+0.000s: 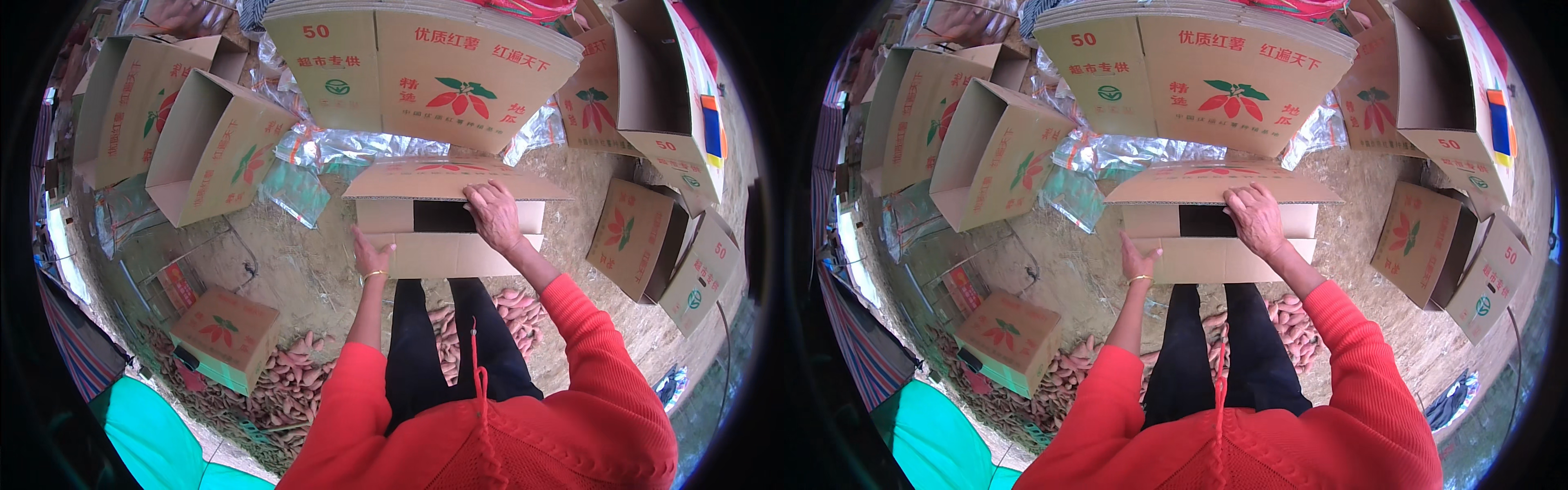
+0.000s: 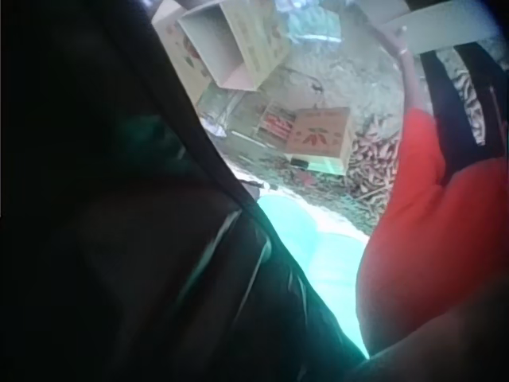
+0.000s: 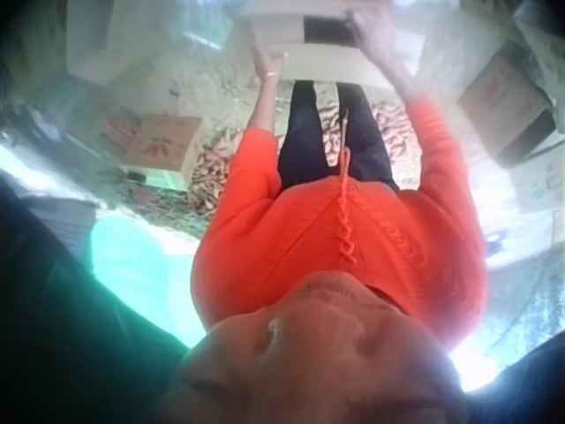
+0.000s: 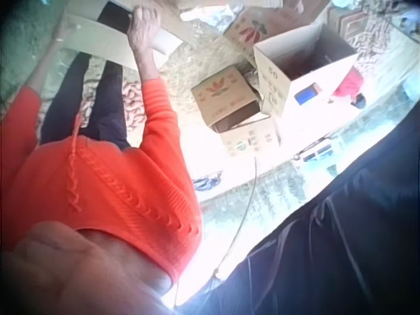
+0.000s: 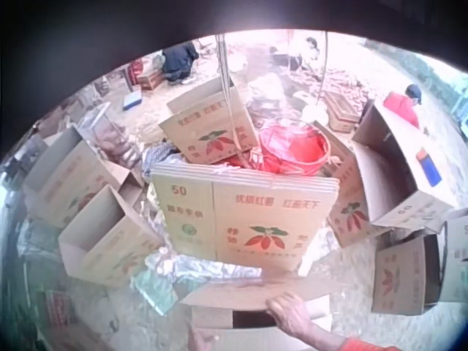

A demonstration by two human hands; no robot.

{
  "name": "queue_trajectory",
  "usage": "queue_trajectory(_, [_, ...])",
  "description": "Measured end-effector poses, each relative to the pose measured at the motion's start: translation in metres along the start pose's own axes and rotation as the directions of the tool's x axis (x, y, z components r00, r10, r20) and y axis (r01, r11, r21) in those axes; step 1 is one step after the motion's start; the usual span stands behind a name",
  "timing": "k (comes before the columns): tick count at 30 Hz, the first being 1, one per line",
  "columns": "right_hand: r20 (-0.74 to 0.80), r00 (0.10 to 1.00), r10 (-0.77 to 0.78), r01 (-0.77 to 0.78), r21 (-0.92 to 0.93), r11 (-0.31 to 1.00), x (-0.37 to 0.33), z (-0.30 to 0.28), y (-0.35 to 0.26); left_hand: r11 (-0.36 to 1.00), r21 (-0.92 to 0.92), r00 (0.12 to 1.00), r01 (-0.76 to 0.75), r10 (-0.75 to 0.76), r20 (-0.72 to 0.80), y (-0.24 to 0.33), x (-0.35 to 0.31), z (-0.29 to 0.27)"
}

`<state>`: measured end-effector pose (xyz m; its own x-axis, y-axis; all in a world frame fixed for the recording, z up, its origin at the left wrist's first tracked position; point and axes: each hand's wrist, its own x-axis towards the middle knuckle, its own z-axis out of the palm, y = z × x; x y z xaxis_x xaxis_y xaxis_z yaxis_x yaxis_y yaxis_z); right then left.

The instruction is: The person assembles flat cardboard boxes into rectangular containers and seals them with a handheld tape dispenser. The person repeatedly folds the box flaps, applies tape to the seams, and places the finished boxes aside. The scene shows piles of sweet potatoes and other workers in the background.

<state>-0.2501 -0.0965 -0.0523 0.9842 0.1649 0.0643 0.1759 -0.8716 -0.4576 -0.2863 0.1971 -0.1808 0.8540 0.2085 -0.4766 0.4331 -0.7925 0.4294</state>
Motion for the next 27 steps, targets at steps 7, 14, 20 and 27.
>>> queue_trajectory(7, [0.069,0.996,0.063,-0.058,-0.079,0.995,-0.043,0.029,-0.006,0.997,-0.010,0.997,-0.070,0.070,-0.017,-0.010,0.000,0.004])
queue_trajectory(14, [0.369,0.922,0.114,-0.021,-0.249,0.968,-0.094,0.080,-0.009,0.986,-0.110,0.991,-0.127,0.123,-0.046,-0.007,0.002,0.000])
queue_trajectory(20, [0.409,0.901,0.144,-0.023,-0.287,0.958,-0.094,0.079,-0.012,0.913,-0.392,0.992,-0.113,0.085,-0.088,0.006,-0.011,0.001])
queue_trajectory(27, [0.382,0.912,0.147,-0.053,-0.246,0.968,-0.092,0.076,-0.012,0.930,-0.297,0.970,-0.217,0.172,-0.171,0.010,0.001,0.007])
